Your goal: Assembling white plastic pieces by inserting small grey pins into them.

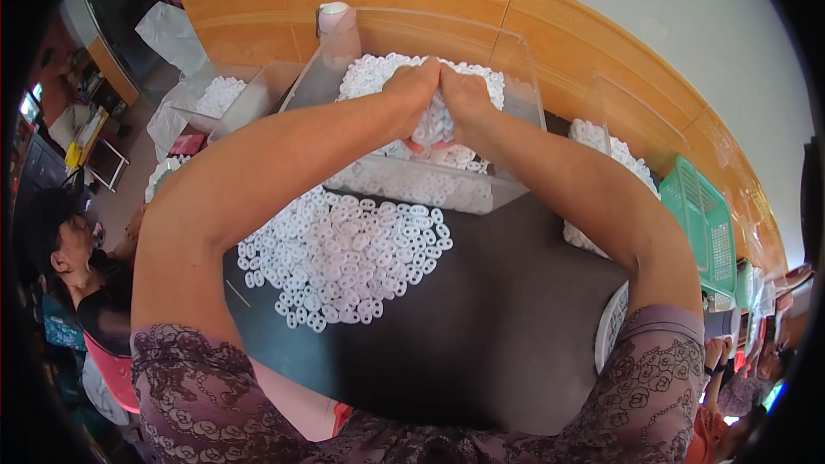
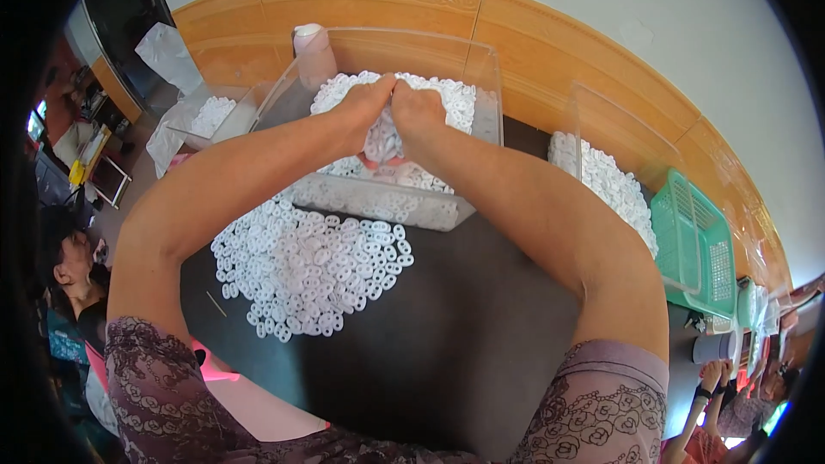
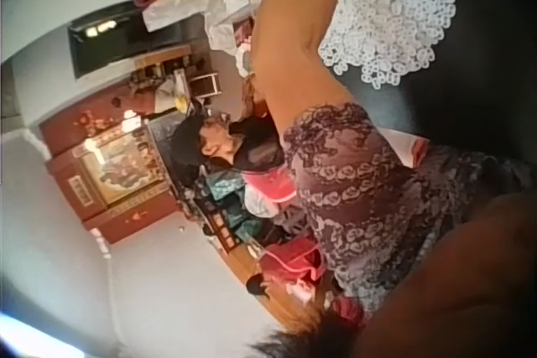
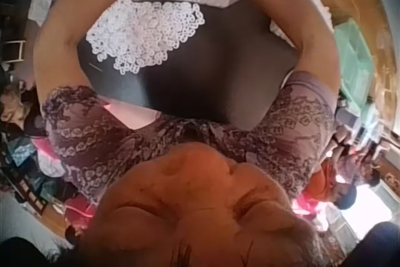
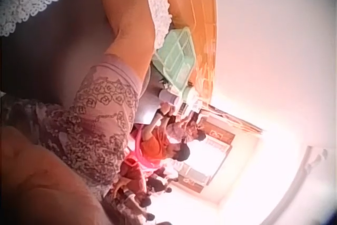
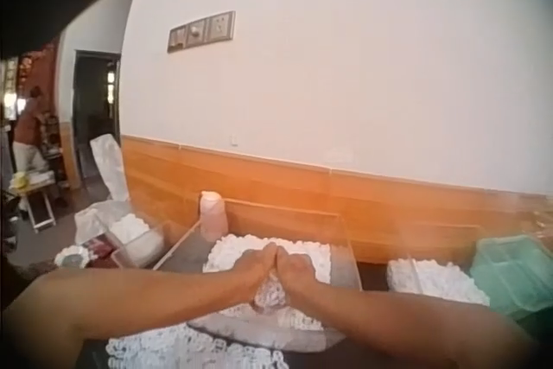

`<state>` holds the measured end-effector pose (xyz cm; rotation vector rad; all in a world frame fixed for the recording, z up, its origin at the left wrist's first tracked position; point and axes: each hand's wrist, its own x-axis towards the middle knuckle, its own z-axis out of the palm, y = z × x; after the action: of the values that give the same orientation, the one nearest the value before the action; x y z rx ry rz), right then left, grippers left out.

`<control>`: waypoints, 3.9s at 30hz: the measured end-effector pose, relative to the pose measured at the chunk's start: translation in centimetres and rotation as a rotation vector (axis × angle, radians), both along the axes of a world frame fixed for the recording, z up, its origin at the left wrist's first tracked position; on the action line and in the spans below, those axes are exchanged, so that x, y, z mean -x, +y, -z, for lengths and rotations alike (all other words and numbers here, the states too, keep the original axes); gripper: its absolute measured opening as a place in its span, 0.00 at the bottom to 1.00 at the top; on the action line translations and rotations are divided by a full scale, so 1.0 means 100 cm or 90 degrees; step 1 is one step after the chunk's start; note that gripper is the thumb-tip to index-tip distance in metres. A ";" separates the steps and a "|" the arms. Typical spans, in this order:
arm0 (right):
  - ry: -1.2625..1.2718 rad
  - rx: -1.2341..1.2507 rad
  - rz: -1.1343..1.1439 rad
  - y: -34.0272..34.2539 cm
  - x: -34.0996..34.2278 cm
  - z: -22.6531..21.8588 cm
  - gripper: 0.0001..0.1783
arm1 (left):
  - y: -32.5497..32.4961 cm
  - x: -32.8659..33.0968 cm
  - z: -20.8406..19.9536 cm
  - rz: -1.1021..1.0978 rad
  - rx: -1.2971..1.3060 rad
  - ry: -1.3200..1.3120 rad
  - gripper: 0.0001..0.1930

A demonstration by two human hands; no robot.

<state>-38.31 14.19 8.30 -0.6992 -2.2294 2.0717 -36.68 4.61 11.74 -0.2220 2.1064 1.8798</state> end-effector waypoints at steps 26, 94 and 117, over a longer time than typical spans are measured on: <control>0.138 -0.107 -0.059 0.031 -0.024 -0.067 0.19 | 0.018 -0.030 -0.072 0.074 0.140 0.117 0.20; 0.301 -0.425 0.193 0.078 -0.261 0.078 0.18 | 0.096 -0.222 0.118 -0.079 0.041 0.525 0.17; 0.365 -0.380 0.166 0.086 -0.275 0.081 0.19 | 0.082 -0.226 0.120 -0.005 0.127 0.585 0.16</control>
<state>-10.85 22.76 0.23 -0.2740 -2.0890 1.1789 -14.09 12.84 -0.27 0.7342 2.8396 1.9818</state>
